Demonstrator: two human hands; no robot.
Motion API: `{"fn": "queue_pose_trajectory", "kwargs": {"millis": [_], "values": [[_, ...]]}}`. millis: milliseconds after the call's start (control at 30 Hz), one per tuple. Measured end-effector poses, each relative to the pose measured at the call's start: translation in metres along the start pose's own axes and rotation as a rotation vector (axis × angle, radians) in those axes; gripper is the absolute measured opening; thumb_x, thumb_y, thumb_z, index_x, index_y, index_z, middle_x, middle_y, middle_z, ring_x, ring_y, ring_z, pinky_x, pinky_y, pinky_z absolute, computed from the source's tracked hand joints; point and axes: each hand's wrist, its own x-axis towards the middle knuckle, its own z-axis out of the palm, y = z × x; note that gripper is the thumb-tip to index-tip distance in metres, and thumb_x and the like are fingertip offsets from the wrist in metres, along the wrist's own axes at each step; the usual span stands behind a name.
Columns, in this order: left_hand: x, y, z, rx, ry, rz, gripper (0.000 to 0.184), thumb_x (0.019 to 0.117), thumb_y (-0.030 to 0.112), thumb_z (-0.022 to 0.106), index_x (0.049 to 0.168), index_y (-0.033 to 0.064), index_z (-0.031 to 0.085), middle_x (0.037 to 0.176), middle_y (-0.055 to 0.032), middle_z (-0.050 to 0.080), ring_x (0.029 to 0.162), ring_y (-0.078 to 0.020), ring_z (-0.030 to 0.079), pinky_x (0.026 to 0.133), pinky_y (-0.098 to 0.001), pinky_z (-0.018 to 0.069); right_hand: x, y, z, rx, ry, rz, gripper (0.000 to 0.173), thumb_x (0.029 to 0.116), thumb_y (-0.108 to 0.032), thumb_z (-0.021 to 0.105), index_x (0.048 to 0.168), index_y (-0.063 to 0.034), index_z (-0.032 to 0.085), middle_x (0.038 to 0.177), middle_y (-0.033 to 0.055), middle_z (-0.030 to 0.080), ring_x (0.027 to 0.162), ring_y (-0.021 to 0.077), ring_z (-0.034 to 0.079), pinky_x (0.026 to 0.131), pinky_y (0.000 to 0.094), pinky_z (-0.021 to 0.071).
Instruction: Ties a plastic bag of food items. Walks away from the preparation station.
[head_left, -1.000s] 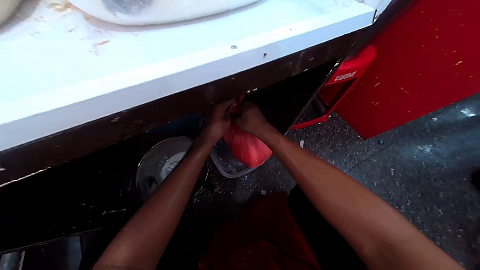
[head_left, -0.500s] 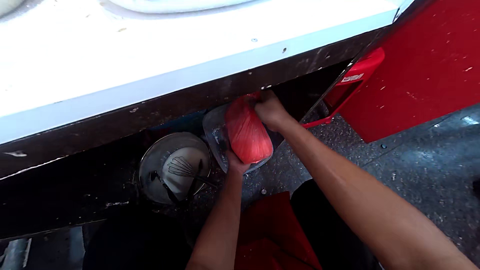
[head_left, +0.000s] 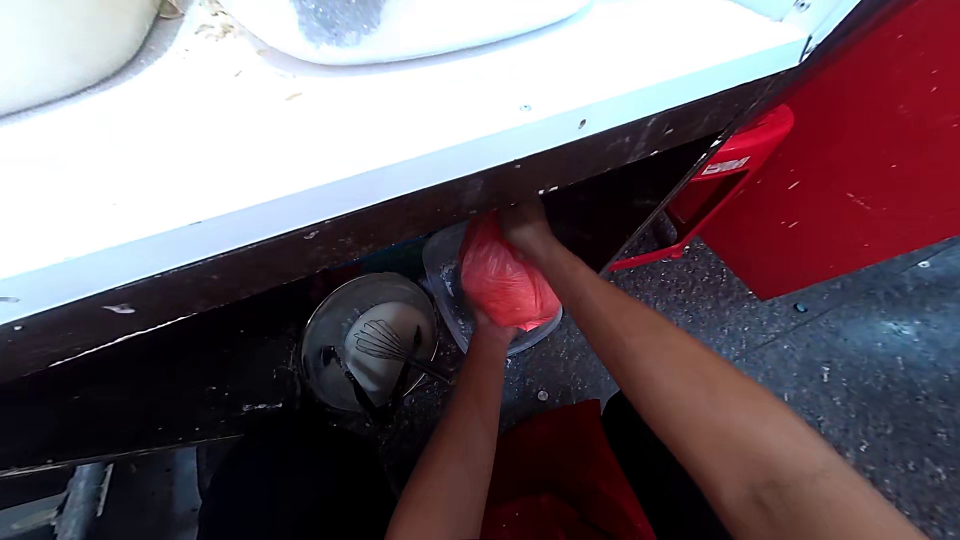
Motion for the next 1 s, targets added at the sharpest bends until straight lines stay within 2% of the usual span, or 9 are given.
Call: {"fn": "queue_pose_trajectory", "kwargs": {"millis": [67, 133, 333, 533, 633, 767, 867, 933, 1000], "values": [[0.025, -0.016, -0.028, -0.111, -0.08, 0.106, 0.084, 0.0919, 0.083, 0.019, 0.134, 0.0214, 0.056, 0.125, -0.0073, 0.066, 0.116, -0.0253, 0.063, 0.094, -0.0557, 0.0527, 0.004, -0.004, -0.001, -0.06, -0.01, 0.049, 0.035, 0.1064, -0.025, 0.053, 0.123, 0.0029, 0.064, 0.121, 0.0246, 0.067, 0.119, 0.0376, 0.063, 0.103, 0.0565, 0.0493], [0.029, -0.021, -0.041, -0.141, -0.109, 0.186, 0.074, 0.0959, 0.078, 0.026, 0.133, 0.0225, 0.059, 0.124, -0.0069, 0.068, 0.116, -0.0262, 0.065, 0.093, -0.0567, 0.0541, 0.008, -0.003, 0.001, -0.076, -0.009, 0.091, 0.036, 0.1066, -0.026, 0.053, 0.124, 0.0031, 0.064, 0.124, 0.0255, 0.066, 0.122, 0.039, 0.062, 0.104, 0.0581, 0.0483], [0.019, -0.016, -0.047, -0.007, -0.019, 0.164, 0.082, 0.0966, 0.079, 0.011, 0.137, 0.0229, 0.055, 0.128, -0.0062, 0.065, 0.119, -0.0248, 0.061, 0.096, -0.0545, 0.0513, 0.004, -0.005, 0.007, -0.074, -0.032, 0.031, 0.033, 0.1028, -0.019, 0.059, 0.124, 0.0045, 0.064, 0.125, 0.0265, 0.065, 0.123, 0.0395, 0.061, 0.105, 0.0583, 0.0474], [0.018, -0.005, -0.041, 0.049, 0.048, -0.029, 0.072, 0.1012, 0.072, 0.015, 0.124, 0.0177, 0.056, 0.11, -0.0098, 0.066, 0.102, -0.027, 0.064, 0.084, -0.0526, 0.054, -0.002, -0.013, 0.001, -0.147, -0.167, -0.047, 0.037, 0.1055, -0.018, 0.055, 0.135, 0.0038, 0.058, 0.133, 0.027, 0.062, 0.13, 0.0392, 0.057, 0.109, 0.0577, 0.0435], [0.012, -0.003, -0.03, 0.097, 0.137, -0.096, 0.07, 0.1023, 0.071, 0.02, 0.133, 0.0166, 0.052, 0.124, -0.0138, 0.061, 0.114, -0.0319, 0.06, 0.09, -0.058, 0.0508, 0.003, -0.008, 0.001, -0.136, -0.183, -0.015, 0.035, 0.1052, -0.019, 0.056, 0.131, 0.0032, 0.062, 0.13, 0.0269, 0.064, 0.127, 0.0398, 0.058, 0.107, 0.0587, 0.0445], [0.002, -0.008, -0.028, 0.089, 0.185, -0.05, 0.067, 0.1045, 0.066, 0.03, 0.149, 0.0174, 0.043, 0.145, -0.0184, 0.052, 0.129, -0.0393, 0.053, 0.099, -0.0647, 0.0478, 0.006, 0.002, 0.006, -0.187, -0.146, -0.014, 0.038, 0.1072, -0.027, 0.053, 0.13, 0.0018, 0.062, 0.128, 0.0258, 0.065, 0.125, 0.0398, 0.06, 0.106, 0.0591, 0.0459], [-0.002, -0.009, -0.037, 0.094, 0.173, -0.085, 0.066, 0.1049, 0.064, 0.03, 0.148, 0.0166, 0.045, 0.141, -0.0224, 0.055, 0.123, -0.0437, 0.059, 0.092, -0.0655, 0.0527, 0.01, 0.014, 0.013, -0.236, -0.143, 0.001, 0.042, 0.1073, -0.031, 0.052, 0.131, 0.002, 0.062, 0.131, 0.0265, 0.063, 0.127, 0.0406, 0.059, 0.108, 0.0594, 0.0452], [-0.002, -0.007, -0.043, 0.127, 0.105, -0.146, 0.07, 0.1039, 0.067, 0.028, 0.145, 0.0137, 0.047, 0.133, -0.026, 0.06, 0.113, -0.0454, 0.064, 0.086, -0.062, 0.0572, 0.01, 0.014, 0.014, -0.248, -0.16, 0.013, 0.044, 0.1076, -0.031, 0.051, 0.135, 0.0014, 0.06, 0.135, 0.0268, 0.061, 0.131, 0.0411, 0.056, 0.11, 0.0596, 0.0433], [0.001, -0.006, -0.046, 0.199, 0.052, -0.19, 0.078, 0.1023, 0.071, 0.023, 0.144, 0.0093, 0.048, 0.124, -0.0292, 0.064, 0.102, -0.0458, 0.069, 0.08, -0.0572, 0.0607, 0.009, 0.013, 0.015, -0.27, -0.173, 0.02, 0.043, 0.1074, -0.032, 0.05, 0.133, 0.0006, 0.06, 0.132, 0.0259, 0.062, 0.128, 0.0406, 0.058, 0.107, 0.0601, 0.0451]]}}
